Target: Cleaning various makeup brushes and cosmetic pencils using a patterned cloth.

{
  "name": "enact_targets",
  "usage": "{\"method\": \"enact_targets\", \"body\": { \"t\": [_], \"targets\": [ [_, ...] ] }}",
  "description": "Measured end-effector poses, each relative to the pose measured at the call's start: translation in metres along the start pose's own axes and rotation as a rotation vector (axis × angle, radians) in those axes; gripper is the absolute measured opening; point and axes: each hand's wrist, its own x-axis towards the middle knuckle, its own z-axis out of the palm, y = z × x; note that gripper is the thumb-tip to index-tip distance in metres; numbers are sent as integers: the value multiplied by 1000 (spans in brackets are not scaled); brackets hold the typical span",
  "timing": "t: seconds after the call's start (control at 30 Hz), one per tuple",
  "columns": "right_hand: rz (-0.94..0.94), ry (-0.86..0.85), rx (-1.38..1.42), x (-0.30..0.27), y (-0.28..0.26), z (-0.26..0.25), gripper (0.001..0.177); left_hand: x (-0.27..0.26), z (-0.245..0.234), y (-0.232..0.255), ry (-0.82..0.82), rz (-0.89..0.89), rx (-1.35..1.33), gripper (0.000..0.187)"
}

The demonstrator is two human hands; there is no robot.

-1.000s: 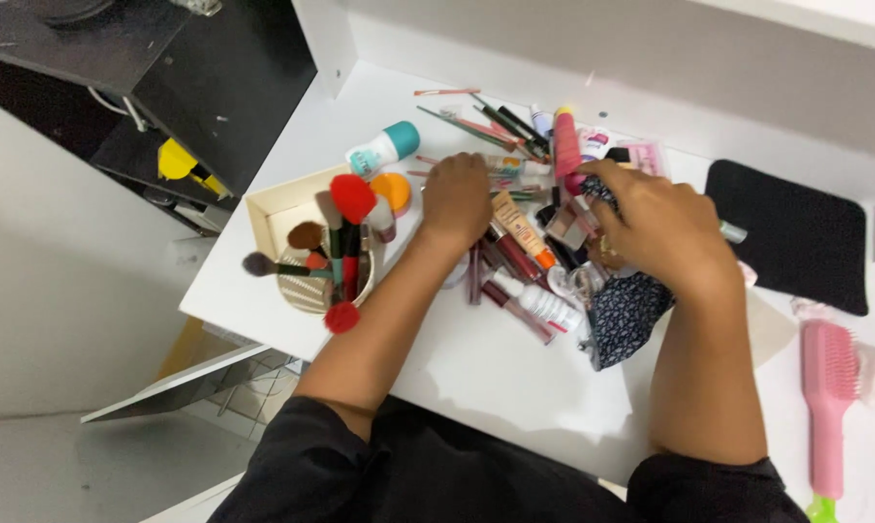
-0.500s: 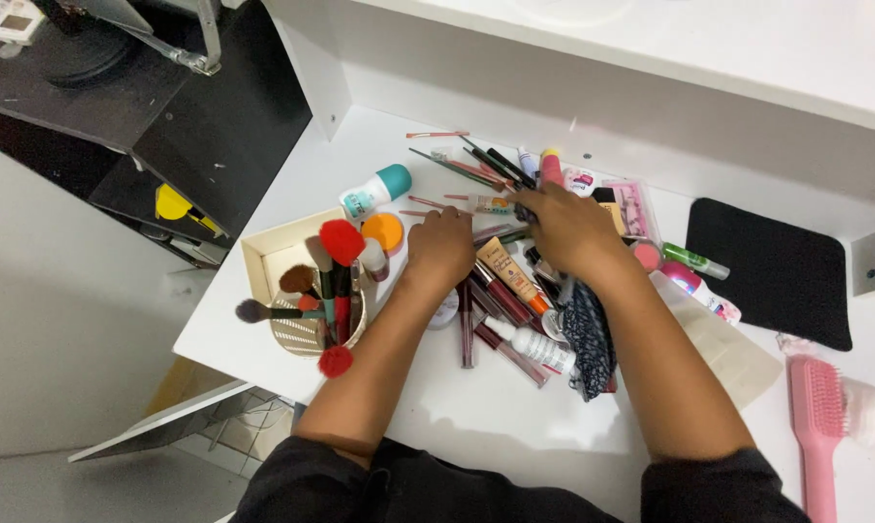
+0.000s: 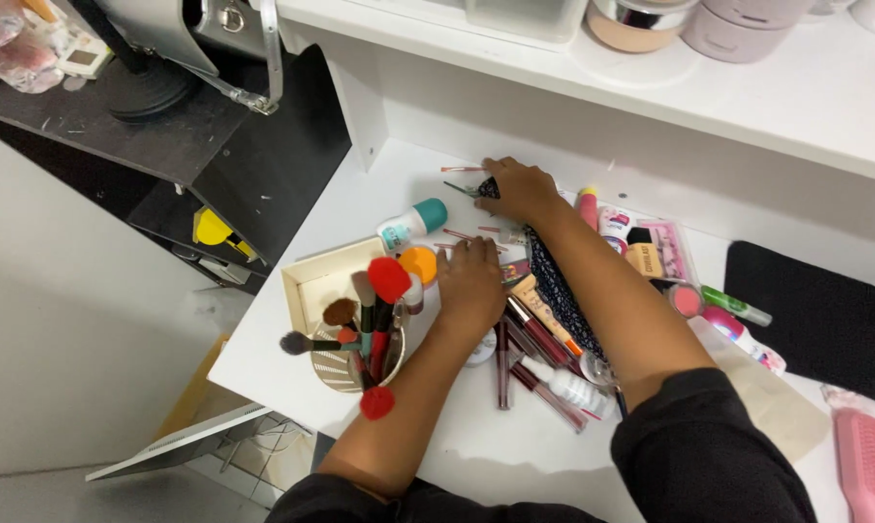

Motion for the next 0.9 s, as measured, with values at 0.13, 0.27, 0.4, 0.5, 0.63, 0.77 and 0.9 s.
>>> {"method": "enact_targets", "body": {
  "t": [0.13,0.27,0.4,0.5,0.63,0.77,0.9],
  "targets": [
    [100,-108,-138,-1,-22,-3,69,-1,-6,0,-57,-5,-35,79],
    [101,-86,-222,-7,-4,21,49,2,8,0,-1,6,-7,81],
    [-51,-24,-194,-26,10,30,32,-2,-11,-3,-8,12,6,80],
    [-103,-78,-145,-49,3,14,33,1,-17,-3,1,-11,-4,81],
    [-150,-172,-117,-65,0,-19,35,3,1,-10,136,-3,43,81],
    [-184,-323,208,-57,26,-32,49,4,14,-11,115,22,53,84],
    [143,-291,204,-34,7,-49,42,1,-9,-6,-33,-4,27,88]
  ]
}}
